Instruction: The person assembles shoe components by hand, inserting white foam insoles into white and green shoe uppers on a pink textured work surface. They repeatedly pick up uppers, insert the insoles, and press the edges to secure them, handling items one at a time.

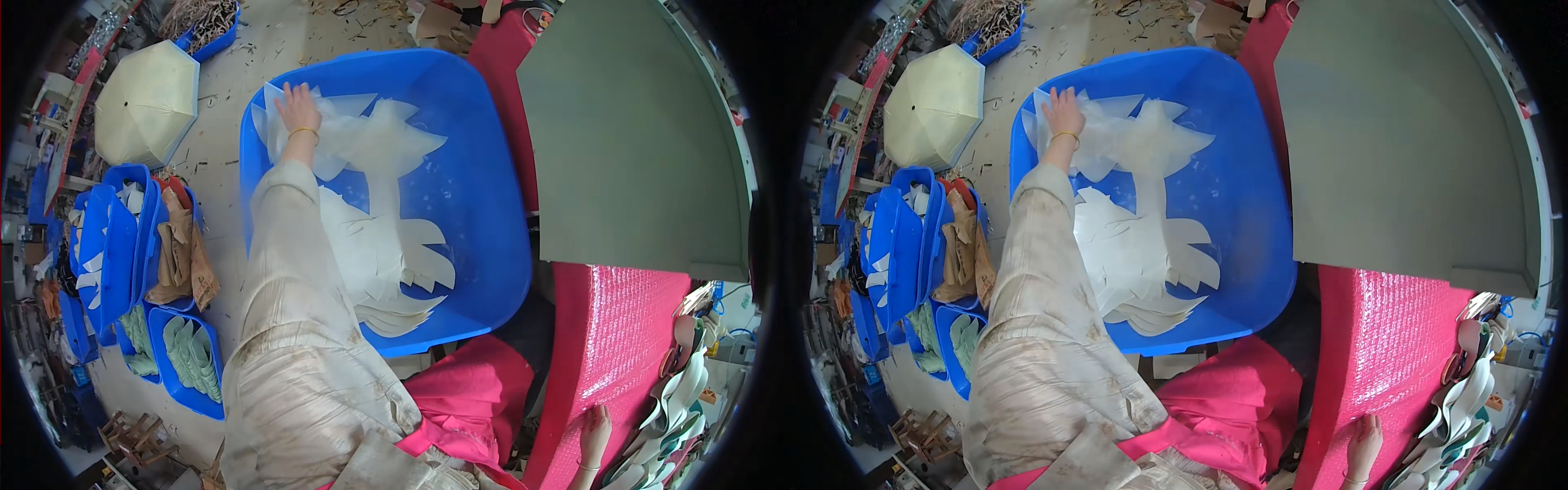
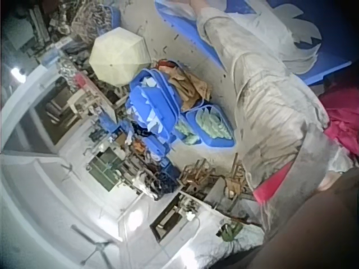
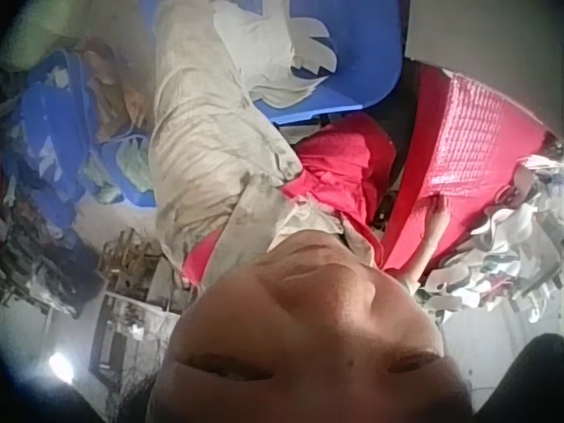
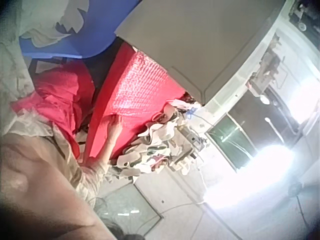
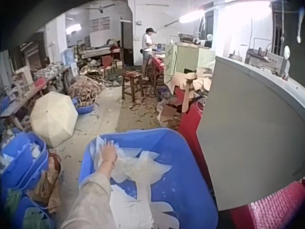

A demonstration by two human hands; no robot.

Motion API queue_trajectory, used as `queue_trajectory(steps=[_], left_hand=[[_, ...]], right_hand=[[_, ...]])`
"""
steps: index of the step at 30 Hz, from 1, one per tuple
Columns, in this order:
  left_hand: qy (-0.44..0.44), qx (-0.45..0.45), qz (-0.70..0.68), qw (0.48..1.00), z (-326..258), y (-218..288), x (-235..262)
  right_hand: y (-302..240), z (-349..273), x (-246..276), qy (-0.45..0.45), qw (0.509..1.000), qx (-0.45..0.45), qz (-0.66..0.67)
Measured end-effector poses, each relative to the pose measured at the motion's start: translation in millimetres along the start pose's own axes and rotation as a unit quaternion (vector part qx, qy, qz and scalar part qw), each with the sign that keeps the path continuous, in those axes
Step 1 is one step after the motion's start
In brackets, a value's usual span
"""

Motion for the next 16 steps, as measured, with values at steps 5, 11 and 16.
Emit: queue_trajectory(steps=[5, 11, 16], left_hand=[[-0.207, 0.008, 0.133, 0.969, 7.0, -3.7, -21.8], [-0.193, -0.139, 0.031, 0.971, 20.2, 20.6, 49.3], [-0.251, -0.176, -0.074, 0.949, 13.1, 39.6, 217.7]], right_hand=[[16.9, -2.0, -3.3, -0.021, 0.999, -0.043, -0.011], [12.2, 10.5, -3.8, -0.093, 0.995, -0.041, -0.002], [-70.7, 30.7, 35.8, 0.005, 0.998, 0.032, 0.052]])
Point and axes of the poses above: each hand's wrist, its own z-axis towards the middle knuckle, its own x-axis out of the back of the hand, y = z × x, the point moved 10 cm from there along z, towards the middle knuckle, and after that the axes turned 4 degrees about x, right-handed, at the moved point
